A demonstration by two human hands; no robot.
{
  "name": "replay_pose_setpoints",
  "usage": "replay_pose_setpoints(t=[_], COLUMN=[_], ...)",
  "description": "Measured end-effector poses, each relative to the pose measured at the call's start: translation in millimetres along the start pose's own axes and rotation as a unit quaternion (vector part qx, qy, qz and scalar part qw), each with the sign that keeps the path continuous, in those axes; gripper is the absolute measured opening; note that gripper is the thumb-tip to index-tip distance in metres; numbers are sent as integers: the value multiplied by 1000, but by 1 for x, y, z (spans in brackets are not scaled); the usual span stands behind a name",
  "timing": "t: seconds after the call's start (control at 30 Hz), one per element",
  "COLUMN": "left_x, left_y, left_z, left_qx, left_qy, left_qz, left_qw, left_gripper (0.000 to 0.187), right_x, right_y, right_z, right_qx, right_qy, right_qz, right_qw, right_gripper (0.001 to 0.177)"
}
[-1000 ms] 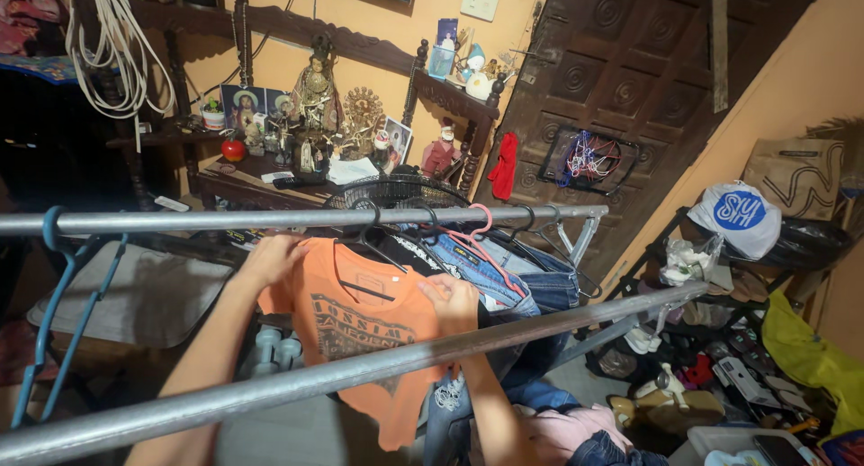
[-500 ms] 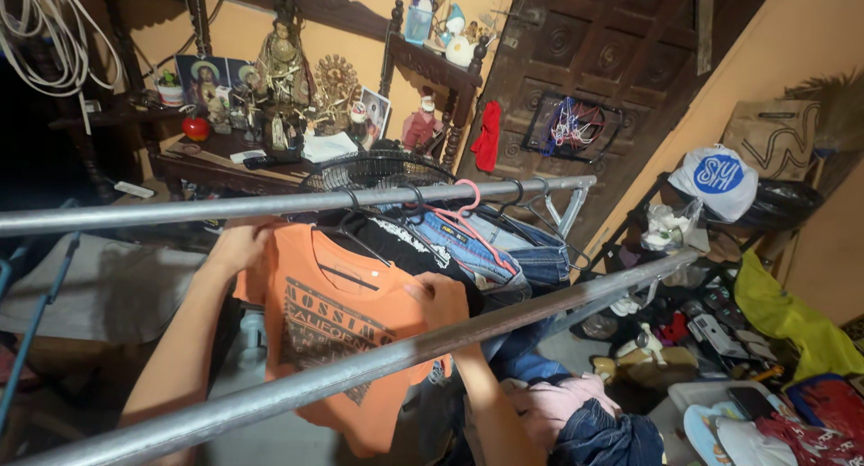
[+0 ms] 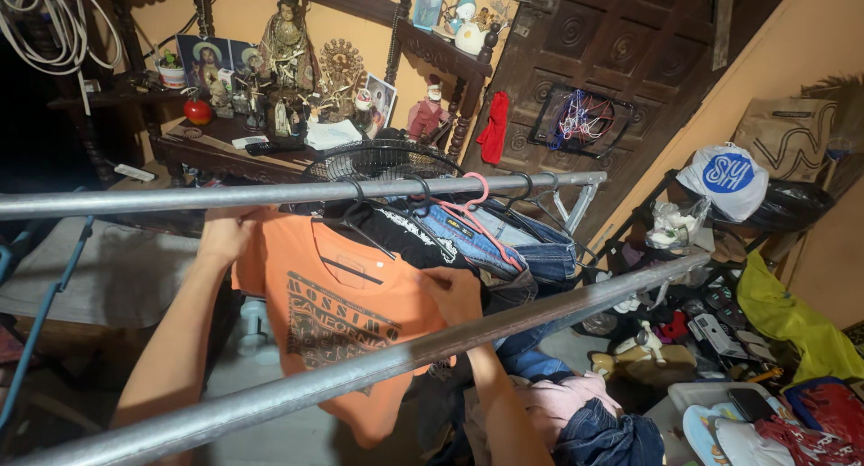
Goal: The person hangs several items of clothing onto a metal clothes rack using hangers. They pick up a black top, an orange t-shirt, denim shorts, pink shorts, and a pair of jeans from a basket, place each on a hanger, and hang them on the rack.
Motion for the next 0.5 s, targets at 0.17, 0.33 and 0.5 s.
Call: replay_pose_setpoints(t=[0.17,0.33,0.5], left_x=[1,3,3], left_y=[2,-18,-36], left_z=[-9,-5,-4], left_qx=[73,124,177], left_qy=[-44,15,75], left_qz=[-19,100,77], left_qw=[996,987,978], left_gripper=[22,30,25], right_x=[-11,-12,-4], right_y=[22,18,-8], right_z=[-3,4,10], right_qx=[-59,-45,-20], right_qy=[-77,-17,44], right_qz=[97,42,34], right_qw=[991,998,998], right_gripper=[27,25,25])
Point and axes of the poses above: each hand's wrist, its own x-axis towards the middle knuckle, its own z-axis out of the back of the hand, y = z × x, the point moved 1 cm from there along x, towards the middle knuckle, and after that the axes turned 7 degrees about -z, right-handed, at the moved point
